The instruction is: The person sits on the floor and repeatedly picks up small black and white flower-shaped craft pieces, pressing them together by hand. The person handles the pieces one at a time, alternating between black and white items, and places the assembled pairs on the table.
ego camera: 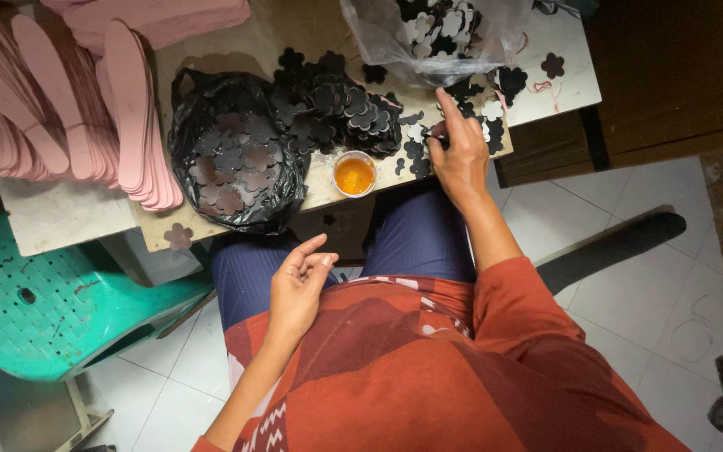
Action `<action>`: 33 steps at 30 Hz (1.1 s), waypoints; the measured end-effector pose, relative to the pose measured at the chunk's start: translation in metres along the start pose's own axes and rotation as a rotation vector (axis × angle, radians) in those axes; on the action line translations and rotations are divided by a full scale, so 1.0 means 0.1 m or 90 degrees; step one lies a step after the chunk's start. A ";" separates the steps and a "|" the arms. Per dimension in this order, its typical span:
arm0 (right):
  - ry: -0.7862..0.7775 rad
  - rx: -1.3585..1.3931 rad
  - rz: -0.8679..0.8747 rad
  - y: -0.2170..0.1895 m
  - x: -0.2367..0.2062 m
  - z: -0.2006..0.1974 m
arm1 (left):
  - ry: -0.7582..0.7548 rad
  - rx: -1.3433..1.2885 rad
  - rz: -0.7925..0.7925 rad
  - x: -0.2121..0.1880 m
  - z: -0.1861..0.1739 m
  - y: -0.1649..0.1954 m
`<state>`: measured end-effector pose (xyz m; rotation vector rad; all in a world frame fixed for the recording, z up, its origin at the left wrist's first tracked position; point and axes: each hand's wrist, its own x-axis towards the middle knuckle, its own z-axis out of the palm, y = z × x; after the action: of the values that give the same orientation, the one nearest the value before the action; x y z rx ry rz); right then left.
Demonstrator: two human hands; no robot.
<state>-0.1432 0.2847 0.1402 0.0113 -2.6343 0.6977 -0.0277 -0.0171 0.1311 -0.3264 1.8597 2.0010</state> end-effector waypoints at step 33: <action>-0.262 0.523 0.119 -1.61 -1.22 -0.08 | -0.014 -0.149 0.011 -0.17 -0.26 0.37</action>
<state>-0.0109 0.1355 0.1744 0.1587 -2.5130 1.9680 -0.0307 -0.0469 0.1697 -0.3523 1.6234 2.2294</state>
